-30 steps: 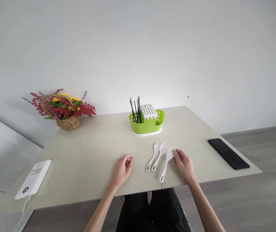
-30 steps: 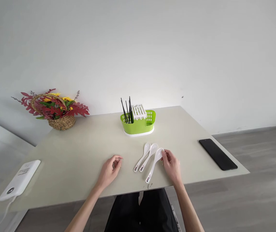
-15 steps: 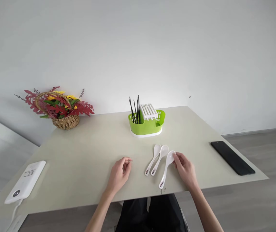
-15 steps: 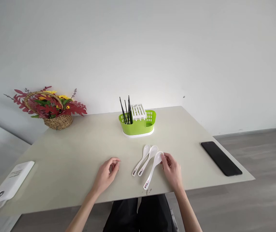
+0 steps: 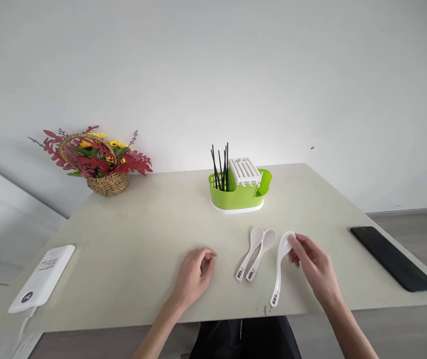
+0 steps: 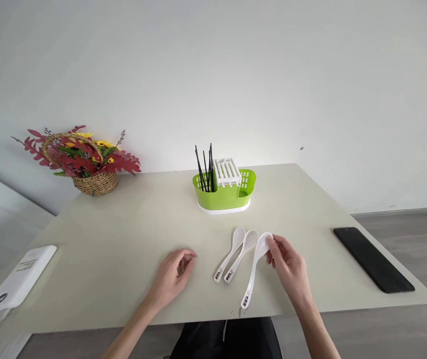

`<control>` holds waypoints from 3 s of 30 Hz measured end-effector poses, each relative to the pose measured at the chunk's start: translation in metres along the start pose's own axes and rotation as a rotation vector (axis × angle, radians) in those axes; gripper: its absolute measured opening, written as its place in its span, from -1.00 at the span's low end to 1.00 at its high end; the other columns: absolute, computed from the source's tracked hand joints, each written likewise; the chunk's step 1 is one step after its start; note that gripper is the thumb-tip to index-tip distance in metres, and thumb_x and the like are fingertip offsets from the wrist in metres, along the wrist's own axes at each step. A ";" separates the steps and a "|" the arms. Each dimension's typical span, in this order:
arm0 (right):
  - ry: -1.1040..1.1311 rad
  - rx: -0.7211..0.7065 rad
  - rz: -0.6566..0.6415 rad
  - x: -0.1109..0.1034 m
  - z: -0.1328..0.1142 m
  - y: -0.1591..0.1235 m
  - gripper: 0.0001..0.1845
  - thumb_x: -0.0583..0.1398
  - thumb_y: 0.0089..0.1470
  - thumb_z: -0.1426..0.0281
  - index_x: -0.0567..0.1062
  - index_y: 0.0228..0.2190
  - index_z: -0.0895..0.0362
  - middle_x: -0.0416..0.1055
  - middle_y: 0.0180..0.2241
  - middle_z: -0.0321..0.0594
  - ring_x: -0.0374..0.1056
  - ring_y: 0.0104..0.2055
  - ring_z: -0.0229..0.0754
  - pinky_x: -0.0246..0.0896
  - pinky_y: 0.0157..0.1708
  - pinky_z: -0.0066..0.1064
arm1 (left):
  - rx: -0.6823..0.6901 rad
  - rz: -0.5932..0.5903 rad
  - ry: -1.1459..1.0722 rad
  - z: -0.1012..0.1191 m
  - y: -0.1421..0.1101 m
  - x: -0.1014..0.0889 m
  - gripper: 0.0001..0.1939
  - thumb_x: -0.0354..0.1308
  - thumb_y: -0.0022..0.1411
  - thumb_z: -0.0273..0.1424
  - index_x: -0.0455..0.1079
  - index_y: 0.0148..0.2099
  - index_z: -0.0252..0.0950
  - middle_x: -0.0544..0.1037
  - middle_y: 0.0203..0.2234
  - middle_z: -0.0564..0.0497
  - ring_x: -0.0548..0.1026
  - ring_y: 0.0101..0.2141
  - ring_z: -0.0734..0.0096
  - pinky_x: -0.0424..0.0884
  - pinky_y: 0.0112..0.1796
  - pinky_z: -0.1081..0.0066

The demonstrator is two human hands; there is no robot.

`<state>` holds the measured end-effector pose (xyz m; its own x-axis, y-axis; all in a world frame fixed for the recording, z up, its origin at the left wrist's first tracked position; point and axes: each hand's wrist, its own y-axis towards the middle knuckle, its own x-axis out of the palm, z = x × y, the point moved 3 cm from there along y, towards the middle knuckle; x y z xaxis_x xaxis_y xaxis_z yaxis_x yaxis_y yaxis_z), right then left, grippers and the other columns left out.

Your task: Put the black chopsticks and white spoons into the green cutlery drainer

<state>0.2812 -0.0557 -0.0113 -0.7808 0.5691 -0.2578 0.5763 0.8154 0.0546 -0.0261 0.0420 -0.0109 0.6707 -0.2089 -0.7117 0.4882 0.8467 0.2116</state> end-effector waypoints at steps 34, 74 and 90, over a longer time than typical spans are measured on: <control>-0.417 -0.868 0.308 0.031 -0.209 0.068 -0.79 0.12 0.43 0.15 0.50 -0.13 -0.04 0.65 -0.25 -0.26 0.60 -0.45 -0.10 0.34 -0.46 -0.25 | -0.169 0.166 -0.415 -0.082 0.104 -0.024 -0.76 0.15 0.29 -0.19 0.46 -0.11 -0.22 0.51 -0.49 0.10 0.41 -0.59 0.49 0.31 -0.53 0.48; -0.675 -1.220 0.237 0.093 -0.140 0.112 -0.84 0.20 0.40 0.36 0.62 -0.12 0.03 0.70 -0.11 -0.22 0.64 -0.06 -0.08 0.43 -0.24 -0.36 | -0.115 0.072 -0.221 -0.083 0.101 -0.017 -0.78 0.11 0.36 -0.22 0.49 -0.10 -0.20 0.59 -0.46 0.08 0.50 -0.47 0.42 0.38 -0.37 0.45; -0.569 -1.317 0.052 0.096 -0.122 0.099 -0.81 0.23 0.35 0.47 0.60 -0.06 0.02 0.61 0.09 -0.19 0.49 0.22 0.00 0.43 0.21 -0.07 | -0.084 0.070 -0.151 -0.082 0.102 -0.017 -0.80 0.09 0.37 -0.27 0.49 -0.11 -0.20 0.61 -0.45 0.08 0.53 -0.46 0.43 0.38 -0.36 0.45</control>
<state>0.2338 0.0925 0.0871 -0.3843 0.7382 -0.5545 -0.2837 0.4771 0.8318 -0.0334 0.1717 -0.0324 0.7809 -0.2133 -0.5872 0.3930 0.8983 0.1963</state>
